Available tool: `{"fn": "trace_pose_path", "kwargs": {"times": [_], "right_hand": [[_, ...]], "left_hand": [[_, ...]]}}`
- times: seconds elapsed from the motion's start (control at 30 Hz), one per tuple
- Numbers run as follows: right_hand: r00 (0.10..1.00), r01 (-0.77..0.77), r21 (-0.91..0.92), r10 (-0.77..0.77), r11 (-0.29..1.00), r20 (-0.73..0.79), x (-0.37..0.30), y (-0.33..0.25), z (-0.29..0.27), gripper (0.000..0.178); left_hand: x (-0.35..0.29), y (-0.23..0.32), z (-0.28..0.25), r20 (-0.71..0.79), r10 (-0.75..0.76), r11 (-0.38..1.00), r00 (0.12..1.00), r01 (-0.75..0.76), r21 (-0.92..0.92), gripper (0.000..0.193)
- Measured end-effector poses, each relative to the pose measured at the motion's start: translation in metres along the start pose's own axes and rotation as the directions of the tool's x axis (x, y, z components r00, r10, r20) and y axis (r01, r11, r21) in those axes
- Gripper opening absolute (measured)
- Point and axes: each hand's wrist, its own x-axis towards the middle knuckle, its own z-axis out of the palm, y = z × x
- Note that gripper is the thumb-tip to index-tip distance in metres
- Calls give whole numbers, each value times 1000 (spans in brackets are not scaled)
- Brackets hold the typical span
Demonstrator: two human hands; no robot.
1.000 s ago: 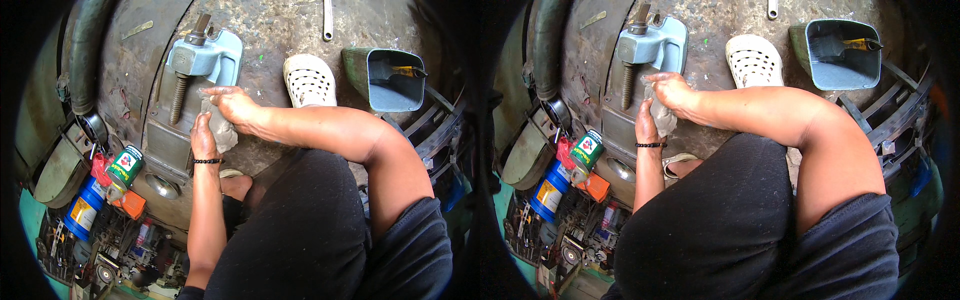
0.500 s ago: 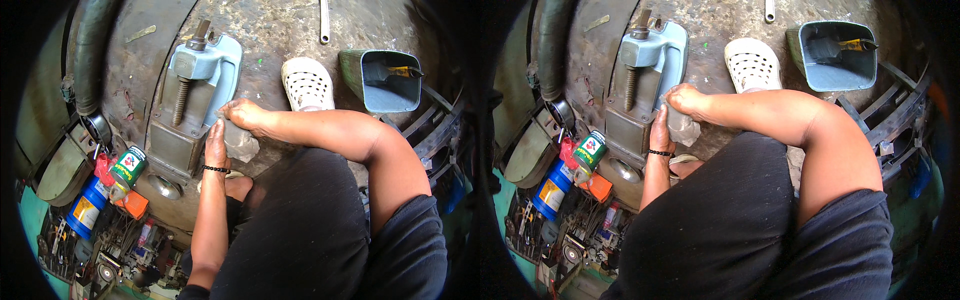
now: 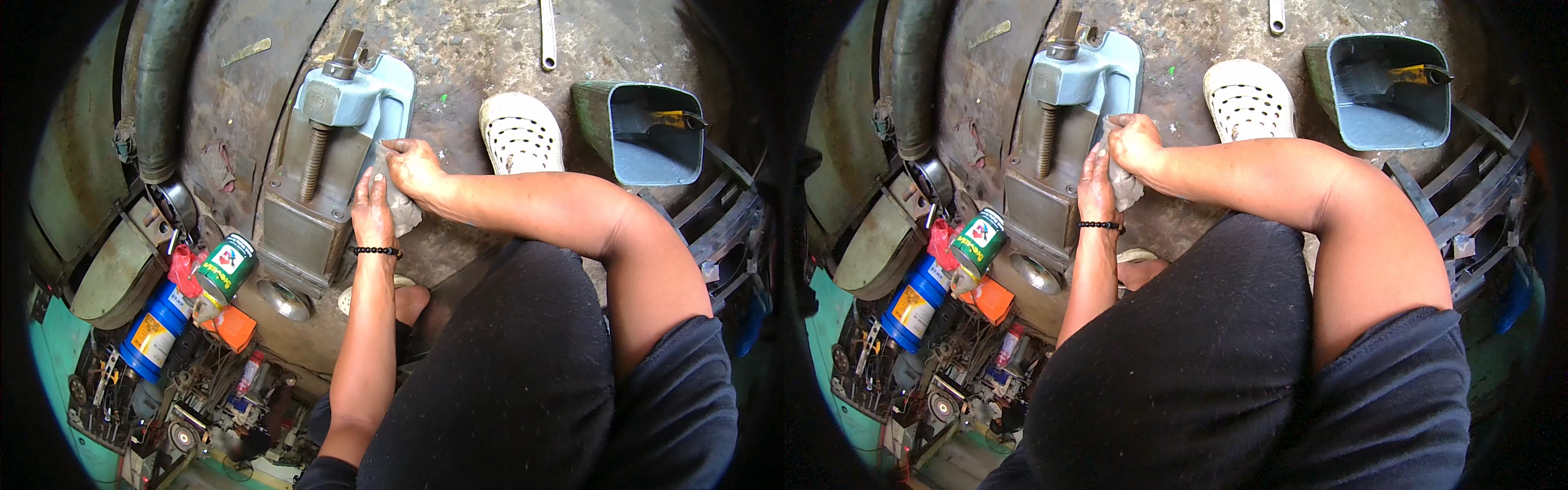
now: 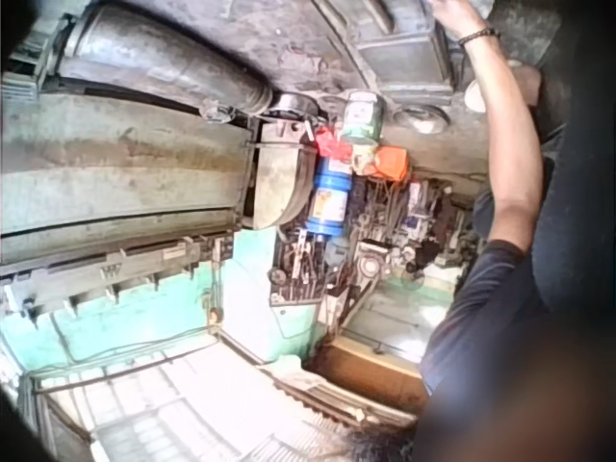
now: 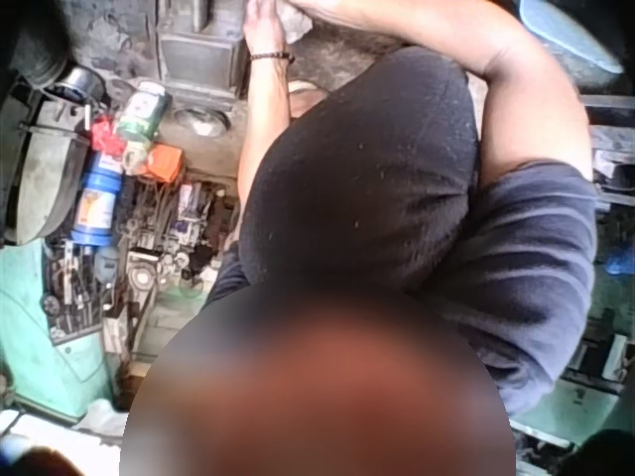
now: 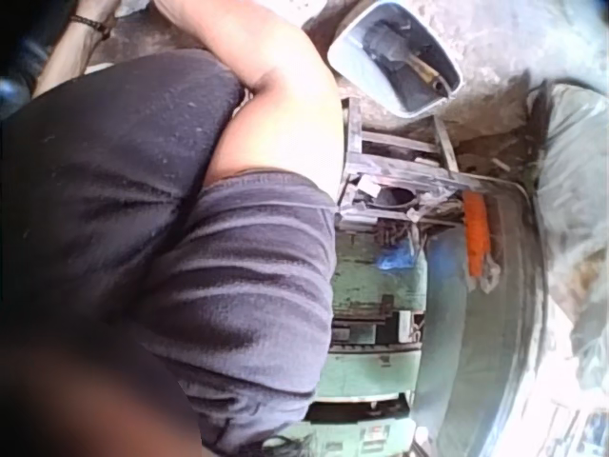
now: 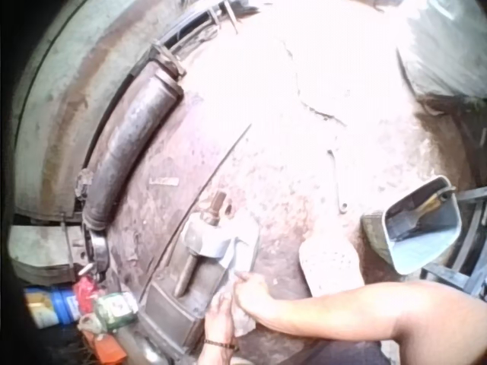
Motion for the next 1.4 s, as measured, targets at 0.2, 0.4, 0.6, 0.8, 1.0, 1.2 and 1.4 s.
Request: {"fn": "trace_pose_path", "kwargs": {"times": [0.2,0.4,0.6,0.8,1.0,1.2,1.4], "right_hand": [[999,-26,152,19,988,43,2,0,10,51],[994,-41,112,30,993,104,-3,2,18,51],[986,-23,64,12,998,167,-13,6,25,58],[985,-48,79,34,996,169,-22,9,36,63],[927,-164,-49,171,985,334,-30,15,45,64],[923,-210,-50,215,976,319,-40,19,64,56],[834,-33,-322,204,946,513,-22,31,58,54]], "left_hand": [[2,9,-4,-15,41,999,999,-41,33,48],[-3,12,-9,-15,16,995,1000,-15,94,48],[-13,-7,-14,-15,-4,995,1000,2,-98,43],[-19,-18,-26,-50,-40,981,998,30,-190,47],[-27,-31,-45,-90,-79,976,993,59,-212,51],[-35,-42,-60,-147,-133,959,980,90,-269,48],[-37,-49,-69,-143,-166,939,976,113,-324,45]]}}
